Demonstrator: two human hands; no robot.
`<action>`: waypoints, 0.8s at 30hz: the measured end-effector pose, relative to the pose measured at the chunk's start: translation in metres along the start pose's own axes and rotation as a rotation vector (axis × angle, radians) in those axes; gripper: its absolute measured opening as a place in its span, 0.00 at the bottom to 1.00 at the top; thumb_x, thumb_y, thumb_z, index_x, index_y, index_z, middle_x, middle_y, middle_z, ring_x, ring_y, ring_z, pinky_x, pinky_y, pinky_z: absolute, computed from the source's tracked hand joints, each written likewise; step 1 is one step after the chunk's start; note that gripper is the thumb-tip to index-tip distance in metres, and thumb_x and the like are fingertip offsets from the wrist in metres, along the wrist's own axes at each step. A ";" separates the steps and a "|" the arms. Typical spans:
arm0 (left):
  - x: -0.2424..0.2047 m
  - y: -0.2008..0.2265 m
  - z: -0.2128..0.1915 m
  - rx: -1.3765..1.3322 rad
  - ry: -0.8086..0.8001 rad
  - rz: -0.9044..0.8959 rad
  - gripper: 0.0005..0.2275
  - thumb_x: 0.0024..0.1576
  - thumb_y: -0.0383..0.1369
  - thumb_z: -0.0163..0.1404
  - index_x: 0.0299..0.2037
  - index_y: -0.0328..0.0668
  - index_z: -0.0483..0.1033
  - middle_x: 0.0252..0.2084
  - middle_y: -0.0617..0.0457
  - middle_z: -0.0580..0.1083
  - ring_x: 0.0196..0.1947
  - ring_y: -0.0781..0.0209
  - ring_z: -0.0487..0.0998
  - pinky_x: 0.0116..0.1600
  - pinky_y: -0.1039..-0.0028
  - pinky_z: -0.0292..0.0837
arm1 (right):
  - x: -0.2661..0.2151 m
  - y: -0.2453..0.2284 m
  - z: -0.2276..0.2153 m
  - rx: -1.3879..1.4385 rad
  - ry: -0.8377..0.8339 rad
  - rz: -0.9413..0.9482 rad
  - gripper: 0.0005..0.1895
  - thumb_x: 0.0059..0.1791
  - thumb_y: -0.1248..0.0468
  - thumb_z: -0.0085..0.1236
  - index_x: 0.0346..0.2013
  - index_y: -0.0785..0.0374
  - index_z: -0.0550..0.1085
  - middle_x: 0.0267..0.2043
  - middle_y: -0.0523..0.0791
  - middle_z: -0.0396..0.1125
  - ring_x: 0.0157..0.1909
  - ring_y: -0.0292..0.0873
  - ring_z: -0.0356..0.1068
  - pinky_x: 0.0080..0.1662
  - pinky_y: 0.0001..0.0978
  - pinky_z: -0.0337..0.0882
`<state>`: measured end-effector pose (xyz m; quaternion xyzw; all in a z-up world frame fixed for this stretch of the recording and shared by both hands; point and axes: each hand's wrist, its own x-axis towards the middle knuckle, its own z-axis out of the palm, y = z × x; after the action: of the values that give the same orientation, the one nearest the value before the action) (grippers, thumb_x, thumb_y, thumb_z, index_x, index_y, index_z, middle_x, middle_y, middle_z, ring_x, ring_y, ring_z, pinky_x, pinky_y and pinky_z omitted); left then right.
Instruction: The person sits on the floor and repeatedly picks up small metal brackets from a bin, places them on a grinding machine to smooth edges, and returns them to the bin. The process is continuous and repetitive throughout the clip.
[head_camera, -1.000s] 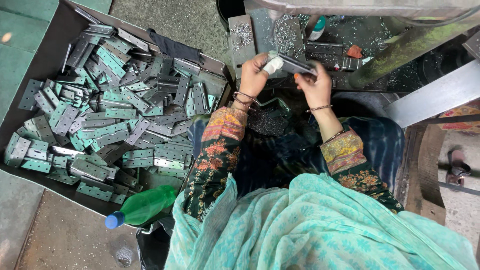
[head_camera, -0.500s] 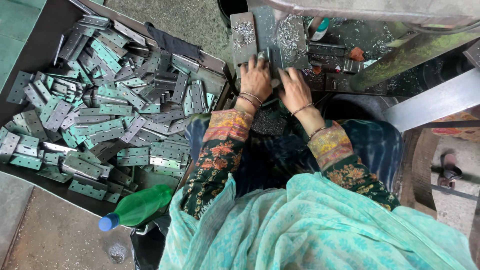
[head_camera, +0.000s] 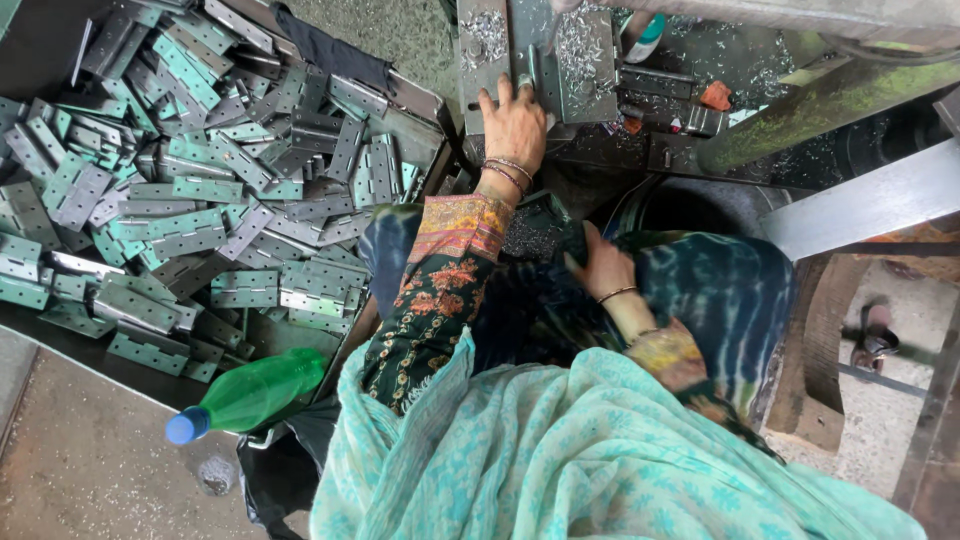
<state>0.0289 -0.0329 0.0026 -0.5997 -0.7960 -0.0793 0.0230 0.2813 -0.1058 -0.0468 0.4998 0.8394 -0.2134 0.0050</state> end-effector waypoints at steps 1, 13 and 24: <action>-0.002 0.000 0.001 -0.008 0.005 -0.002 0.12 0.59 0.36 0.46 0.44 0.45 0.84 0.60 0.50 0.70 0.69 0.40 0.58 0.67 0.37 0.53 | 0.000 0.005 0.013 0.042 0.062 -0.029 0.39 0.48 0.47 0.61 0.69 0.56 0.60 0.48 0.59 0.73 0.47 0.65 0.74 0.45 0.58 0.74; 0.004 -0.005 -0.002 -0.012 -0.086 -0.053 0.17 0.63 0.43 0.44 0.50 0.43 0.80 0.69 0.48 0.63 0.74 0.39 0.48 0.69 0.32 0.46 | 0.006 0.000 -0.020 -0.031 -0.101 0.080 0.40 0.46 0.49 0.64 0.68 0.59 0.60 0.47 0.61 0.72 0.48 0.67 0.72 0.47 0.60 0.72; 0.024 -0.016 0.021 0.013 0.090 -0.051 0.22 0.55 0.37 0.47 0.61 0.47 0.75 0.67 0.52 0.63 0.73 0.38 0.45 0.67 0.27 0.44 | 0.007 0.013 0.030 0.072 0.082 0.010 0.37 0.47 0.47 0.64 0.65 0.58 0.64 0.45 0.59 0.74 0.45 0.65 0.74 0.45 0.57 0.74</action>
<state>0.0084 -0.0110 -0.0163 -0.5747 -0.8098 -0.1018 0.0607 0.2826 -0.1052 -0.0808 0.5122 0.8281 -0.2229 -0.0462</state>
